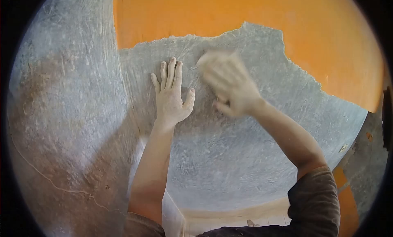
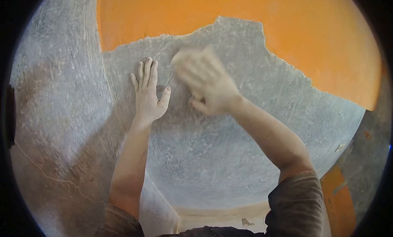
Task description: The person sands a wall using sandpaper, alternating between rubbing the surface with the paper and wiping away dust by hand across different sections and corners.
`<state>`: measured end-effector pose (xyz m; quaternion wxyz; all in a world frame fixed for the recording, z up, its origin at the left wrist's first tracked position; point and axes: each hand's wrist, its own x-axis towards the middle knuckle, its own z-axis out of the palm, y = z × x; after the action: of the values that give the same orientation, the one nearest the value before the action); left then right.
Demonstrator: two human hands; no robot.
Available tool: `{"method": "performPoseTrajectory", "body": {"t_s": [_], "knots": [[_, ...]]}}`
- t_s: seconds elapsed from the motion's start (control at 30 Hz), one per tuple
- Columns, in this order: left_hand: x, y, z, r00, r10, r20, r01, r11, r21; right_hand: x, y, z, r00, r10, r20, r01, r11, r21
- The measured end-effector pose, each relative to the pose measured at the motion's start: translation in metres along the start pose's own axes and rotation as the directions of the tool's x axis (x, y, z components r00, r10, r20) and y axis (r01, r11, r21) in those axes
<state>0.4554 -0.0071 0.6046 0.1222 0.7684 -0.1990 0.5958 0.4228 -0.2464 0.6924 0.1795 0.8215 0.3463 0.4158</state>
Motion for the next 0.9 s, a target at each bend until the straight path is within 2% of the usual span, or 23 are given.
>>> {"method": "performPoseTrajectory", "body": {"t_s": [0.03, 0.07, 0.1, 0.13, 0.17, 0.27, 0.3, 0.33, 0.43, 0.47, 0.5, 0.53, 0.63, 0.67, 0.7, 0.73, 0.77, 0.83, 0.87, 0.9], "knots": [[0.005, -0.001, 0.002, 1.0, 0.016, -0.003, -0.016, 1.0, 0.011, -0.003, 0.007, 0.035, 0.979, -0.133, -0.154, 0.142, 0.989, 0.05], [0.007, -0.003, 0.003, 1.0, 0.031, -0.002, -0.031, 0.999, 0.022, -0.009, 0.014, 0.054, 0.918, -0.251, -0.308, 0.287, 0.955, 0.077], [0.009, -0.006, 0.004, 0.999, 0.041, -0.006, -0.041, 0.999, 0.032, -0.014, 0.035, 0.05, 0.915, -0.047, -0.401, 0.074, 0.996, 0.052], [0.011, -0.009, 0.006, 0.998, 0.057, -0.018, -0.056, 0.997, 0.045, -0.014, 0.064, 0.041, 0.858, 0.142, -0.494, -0.136, 0.99, 0.047], [0.009, -0.011, 0.006, 0.997, 0.067, -0.026, -0.066, 0.996, 0.059, -0.013, 0.078, 0.037, 0.754, 0.312, -0.578, -0.336, 0.939, 0.069], [0.006, -0.014, 0.013, 0.991, 0.091, -0.095, -0.082, 0.993, 0.09, -0.004, 0.049, 0.038, 0.636, 0.604, -0.48, -0.542, 0.792, 0.279], [0.005, -0.013, 0.016, 0.987, 0.1, -0.122, -0.089, 0.991, 0.097, -0.003, 0.023, 0.039, 0.825, 0.325, -0.463, -0.318, 0.943, 0.097], [0.004, -0.012, 0.017, 0.987, 0.092, -0.133, -0.081, 0.993, 0.085, -0.005, 0.004, 0.04, 0.925, 0.012, -0.38, -0.041, 0.997, -0.069], [0.0, -0.016, 0.019, 0.985, 0.083, -0.152, -0.073, 0.995, 0.074, -0.008, 0.013, 0.047, 0.856, -0.28, -0.435, 0.341, 0.938, 0.066], [-0.003, -0.018, 0.018, 0.984, 0.089, -0.152, -0.077, 0.994, 0.081, -0.012, 0.028, 0.044, 0.865, -0.076, -0.497, 0.121, 0.991, 0.06], [-0.005, -0.02, 0.017, 0.983, 0.093, -0.156, -0.08, 0.993, 0.091, -0.017, 0.053, 0.038, 0.822, 0.122, -0.557, -0.101, 0.993, 0.068], [-0.008, -0.023, 0.016, 0.985, 0.084, -0.154, -0.069, 0.993, 0.101, -0.018, 0.065, 0.032, 0.732, 0.304, -0.609, -0.317, 0.944, 0.09], [-0.02, -0.023, 0.021, 0.986, 0.041, -0.16, -0.025, 0.995, 0.1, -0.009, 0.052, 0.045, 0.618, 0.516, -0.593, -0.609, 0.791, 0.054], [-0.026, -0.023, 0.023, 0.985, 0.013, -0.173, 0.004, 0.996, 0.094, -0.012, 0.024, 0.059, 0.701, 0.334, -0.63, -0.408, 0.912, 0.03], [-0.033, -0.023, 0.025, 0.983, -0.017, -0.184, 0.034, 0.995, 0.09, -0.015, -0.009, 0.059, 0.869, 0.173, -0.463, -0.205, 0.979, -0.02], [-0.042, -0.022, 0.026, 0.983, -0.035, -0.179, 0.053, 0.994, 0.098, -0.018, -0.03, 0.059, 0.961, -0.022, -0.274, 0.017, 1.0, -0.02], [-0.051, -0.023, 0.026, 0.984, -0.05, -0.172, 0.07, 0.991, 0.11, -0.018, -0.026, 0.061, 0.947, -0.164, -0.277, 0.152, 0.986, -0.067], [-0.069, -0.03, 0.024, 0.985, -0.048, -0.163, 0.072, 0.987, 0.145, -0.011, -0.007, 0.063, 0.854, -0.44, -0.276, 0.409, 0.897, -0.166], [-0.078, -0.034, 0.024, 0.987, -0.033, -0.16, 0.059, 0.985, 0.162, 0.026, -0.043, -0.035, 0.909, 0.055, 0.413, 0.089, 0.943, -0.321], [-0.086, -0.038, 0.025, 0.988, -0.017, -0.155, 0.045, 0.983, 0.176, 0.02, -0.005, -0.014, 0.997, 0.067, -0.05, -0.075, 0.978, -0.192]]}}
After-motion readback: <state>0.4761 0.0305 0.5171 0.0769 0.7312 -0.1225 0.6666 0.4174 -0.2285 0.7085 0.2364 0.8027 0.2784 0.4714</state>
